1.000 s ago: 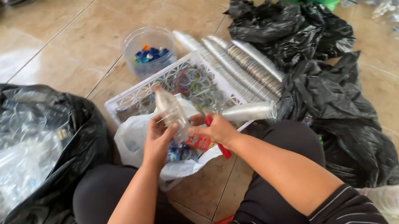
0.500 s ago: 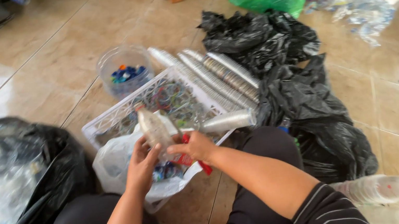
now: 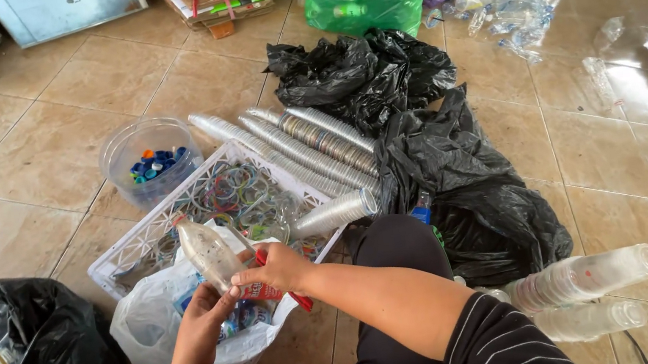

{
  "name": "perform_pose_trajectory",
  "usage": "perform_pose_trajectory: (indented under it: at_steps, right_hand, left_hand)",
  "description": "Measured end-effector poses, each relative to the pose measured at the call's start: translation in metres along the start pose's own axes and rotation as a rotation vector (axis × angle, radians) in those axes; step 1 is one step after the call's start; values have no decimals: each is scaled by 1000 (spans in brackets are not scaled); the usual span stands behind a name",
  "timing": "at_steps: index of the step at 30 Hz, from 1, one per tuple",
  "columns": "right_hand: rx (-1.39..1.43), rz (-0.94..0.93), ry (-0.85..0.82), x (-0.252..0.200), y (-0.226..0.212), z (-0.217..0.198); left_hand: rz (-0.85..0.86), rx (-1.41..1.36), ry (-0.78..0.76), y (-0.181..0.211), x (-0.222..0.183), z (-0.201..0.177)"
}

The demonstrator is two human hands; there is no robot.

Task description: Sorting plastic bottles and cups by removing labels with a utility knife and placing them into bags

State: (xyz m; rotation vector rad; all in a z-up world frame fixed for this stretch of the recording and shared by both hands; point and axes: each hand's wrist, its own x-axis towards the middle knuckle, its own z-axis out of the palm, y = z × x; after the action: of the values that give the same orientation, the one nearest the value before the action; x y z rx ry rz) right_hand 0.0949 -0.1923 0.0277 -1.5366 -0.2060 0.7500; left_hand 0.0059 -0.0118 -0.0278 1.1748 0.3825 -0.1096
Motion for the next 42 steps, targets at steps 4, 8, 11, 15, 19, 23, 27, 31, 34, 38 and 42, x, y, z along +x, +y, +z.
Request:
perform_pose_trajectory:
  at_steps: [4,8,11,15,19,23,27,31,34,38,42]
  right_hand:
    - [-10,-11,11,2,2,-1]
    - [7,-9,2,-1,-1,0]
    - [20,4,-5,-4,-3,2]
    - [-65,-11,12,-2,0,0]
    - [-55,-32,1,4,5,-1]
    - [-28,-37,2,2,4,-1]
    - [11,-43,-17,1,4,-1]
    - [-29,-51,-3,0,4,-1]
    - [-56,-50,4,-2,3,-1]
    - [-25,-42,-8,-6,-2,-1]
    - [-20,-33,-15,-5,-1,0]
  left_hand:
    - [4,-11,21,-9,8,-5]
    - [-9,-27,41,-3,5,2]
    - [14,-51,47,-10,5,-1]
    - [-17,-56,61,-2,-1,5]
    - [-1,-97,34,-6,5,1]
    - [27,-90,22,-8,7,-1]
    - [64,-83,19,-14,10,-3]
    - [42,-76,37,-5,5,3]
    - [33,-75,40,-4,3,4]
    - [27,-76,45,-4,4,4]
    - [39,-64,44,-6,5,2]
